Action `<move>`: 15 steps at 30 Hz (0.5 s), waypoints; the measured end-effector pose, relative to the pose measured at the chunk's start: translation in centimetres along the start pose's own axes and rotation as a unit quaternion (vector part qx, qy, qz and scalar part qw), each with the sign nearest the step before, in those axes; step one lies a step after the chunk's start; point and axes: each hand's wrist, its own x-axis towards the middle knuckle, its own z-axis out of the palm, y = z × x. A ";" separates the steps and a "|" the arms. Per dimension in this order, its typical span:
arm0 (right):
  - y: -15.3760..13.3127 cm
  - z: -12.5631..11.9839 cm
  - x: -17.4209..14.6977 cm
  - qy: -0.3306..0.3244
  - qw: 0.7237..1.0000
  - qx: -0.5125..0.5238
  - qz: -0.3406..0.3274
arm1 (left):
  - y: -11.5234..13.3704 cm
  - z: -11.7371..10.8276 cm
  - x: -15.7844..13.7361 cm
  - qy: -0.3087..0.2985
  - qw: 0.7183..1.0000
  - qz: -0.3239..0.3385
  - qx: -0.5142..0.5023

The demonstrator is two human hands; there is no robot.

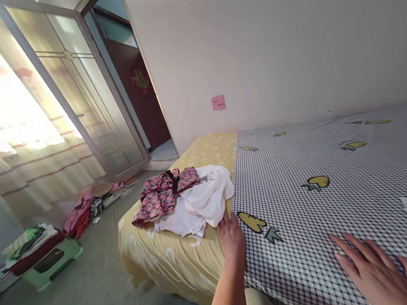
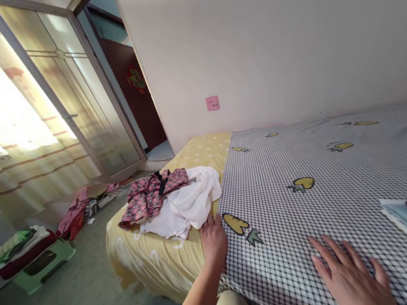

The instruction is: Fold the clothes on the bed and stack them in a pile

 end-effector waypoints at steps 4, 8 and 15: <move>-0.3 -0.3 0.0 0.011 1.000 -0.014 0.000 | -0.1 -0.2 -0.8 0.010 0.999 -0.005 -0.043; 0.1 -0.4 0.3 -0.027 1.000 -0.007 -0.005 | -0.1 0.0 -1.8 0.029 0.993 -0.027 -0.107; 0.6 0.5 0.2 0.013 1.000 -0.005 -0.028 | -1.2 -0.1 -2.1 0.086 0.936 -0.162 -0.300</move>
